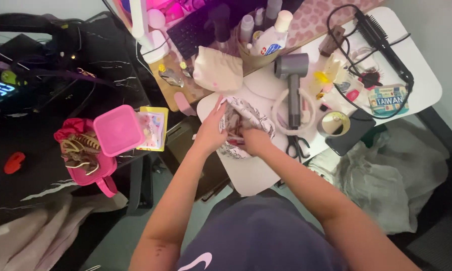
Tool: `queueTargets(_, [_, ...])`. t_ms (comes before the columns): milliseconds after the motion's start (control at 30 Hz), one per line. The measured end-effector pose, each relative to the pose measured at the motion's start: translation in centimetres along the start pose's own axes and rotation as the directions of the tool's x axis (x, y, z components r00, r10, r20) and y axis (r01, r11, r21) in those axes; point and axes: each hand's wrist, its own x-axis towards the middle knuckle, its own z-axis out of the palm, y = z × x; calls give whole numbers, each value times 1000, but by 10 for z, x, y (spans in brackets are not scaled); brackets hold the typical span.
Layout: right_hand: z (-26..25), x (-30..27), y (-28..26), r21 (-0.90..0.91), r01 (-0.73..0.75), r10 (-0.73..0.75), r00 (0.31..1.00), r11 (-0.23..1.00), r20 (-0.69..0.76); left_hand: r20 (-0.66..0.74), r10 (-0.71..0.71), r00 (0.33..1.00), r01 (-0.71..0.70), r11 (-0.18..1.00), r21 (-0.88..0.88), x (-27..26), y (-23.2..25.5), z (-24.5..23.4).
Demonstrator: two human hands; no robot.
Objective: Organizing hair accessories, skincare products, and other beauty items into various storage containers and moving them between two desks.
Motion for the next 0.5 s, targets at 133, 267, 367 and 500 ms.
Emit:
queueTargets(133, [-31,-14,21,111,107,-99,992,988,-73,-4,124,992,-124,992,-18,10,-12,15])
queueTargets(267, [-55,-31,62,364,25,192,814,931,-549,113,27,993,-40,993,113,28,-22,42])
queueTargets(367, [-46,-34,119,299,-180,343,631,937,-696,191,26,981,-68,974,214,37,-34,70])
queueTargets(500, [5,-20,206,281,-391,479,643,876,-598,292,-31,956,-55,958,282,44,-25,94])
